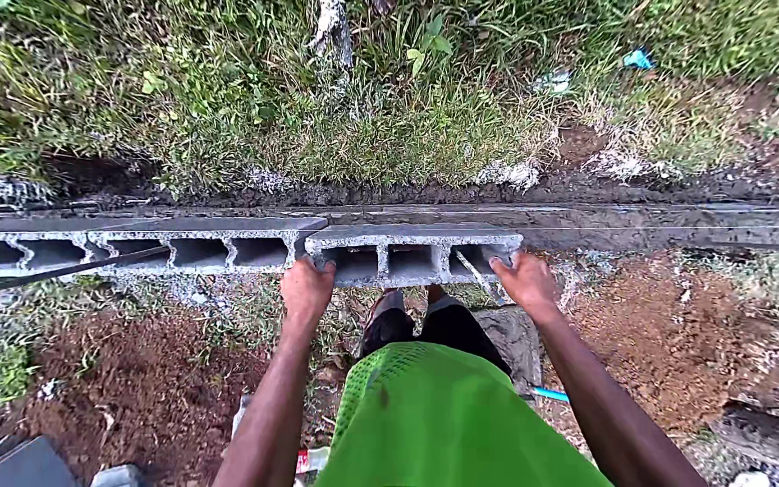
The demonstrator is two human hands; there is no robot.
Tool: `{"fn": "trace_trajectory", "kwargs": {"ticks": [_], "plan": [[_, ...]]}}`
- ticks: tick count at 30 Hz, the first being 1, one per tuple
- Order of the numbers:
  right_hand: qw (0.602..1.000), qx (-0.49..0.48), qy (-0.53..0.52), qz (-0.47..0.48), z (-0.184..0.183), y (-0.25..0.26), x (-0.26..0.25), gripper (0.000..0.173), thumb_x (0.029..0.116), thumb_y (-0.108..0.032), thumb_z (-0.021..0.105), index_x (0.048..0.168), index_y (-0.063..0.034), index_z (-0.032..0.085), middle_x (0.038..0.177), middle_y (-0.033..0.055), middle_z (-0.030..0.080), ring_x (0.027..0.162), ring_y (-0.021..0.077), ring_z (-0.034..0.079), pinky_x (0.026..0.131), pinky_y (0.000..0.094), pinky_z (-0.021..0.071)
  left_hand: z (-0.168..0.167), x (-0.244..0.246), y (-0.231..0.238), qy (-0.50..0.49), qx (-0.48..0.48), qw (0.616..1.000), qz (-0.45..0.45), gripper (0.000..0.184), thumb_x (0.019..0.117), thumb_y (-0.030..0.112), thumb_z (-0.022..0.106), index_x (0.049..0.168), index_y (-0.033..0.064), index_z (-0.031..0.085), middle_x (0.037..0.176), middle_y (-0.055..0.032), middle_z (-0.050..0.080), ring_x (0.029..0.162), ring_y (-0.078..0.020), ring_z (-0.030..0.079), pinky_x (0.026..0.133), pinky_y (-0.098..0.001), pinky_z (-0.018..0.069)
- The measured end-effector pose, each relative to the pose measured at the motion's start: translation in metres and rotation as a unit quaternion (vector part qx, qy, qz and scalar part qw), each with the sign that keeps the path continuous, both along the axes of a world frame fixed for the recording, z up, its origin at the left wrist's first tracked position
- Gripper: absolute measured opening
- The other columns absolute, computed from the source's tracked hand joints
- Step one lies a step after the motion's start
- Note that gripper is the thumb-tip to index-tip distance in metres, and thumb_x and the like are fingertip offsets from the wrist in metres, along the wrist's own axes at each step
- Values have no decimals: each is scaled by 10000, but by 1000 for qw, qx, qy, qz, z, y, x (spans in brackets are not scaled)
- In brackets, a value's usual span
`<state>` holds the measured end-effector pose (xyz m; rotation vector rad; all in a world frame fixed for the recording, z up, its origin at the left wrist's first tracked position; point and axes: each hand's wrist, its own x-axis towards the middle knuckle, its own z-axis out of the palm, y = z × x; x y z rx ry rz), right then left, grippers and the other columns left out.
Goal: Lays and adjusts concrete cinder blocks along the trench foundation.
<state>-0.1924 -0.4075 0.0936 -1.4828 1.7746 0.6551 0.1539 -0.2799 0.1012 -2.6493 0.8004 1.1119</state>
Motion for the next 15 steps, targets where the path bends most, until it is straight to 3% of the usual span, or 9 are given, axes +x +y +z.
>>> {"fn": "trace_trajectory", "kwargs": {"ticks": [4, 15], "plan": [[1000, 0, 0, -10, -5, 2, 4, 528, 1020, -455, 600, 1159, 49, 672, 1159, 289, 672, 1164, 442, 632, 1001, 621, 468, -4, 4, -2, -5, 7, 1000, 7, 390, 968, 357, 694, 991, -32, 692, 955, -292, 697, 983, -492, 678, 855, -694, 496], [1000, -8, 2, -18, -5, 6, 15, 507, 1024, -440, 602, 1151, 46, 675, 1117, 284, 690, 1133, 452, 645, 983, 639, 458, -14, 8, -3, -18, -12, 1000, 15, 362, 955, 347, 709, 995, -13, 695, 935, -278, 698, 942, -488, 684, 812, -695, 510]]}}
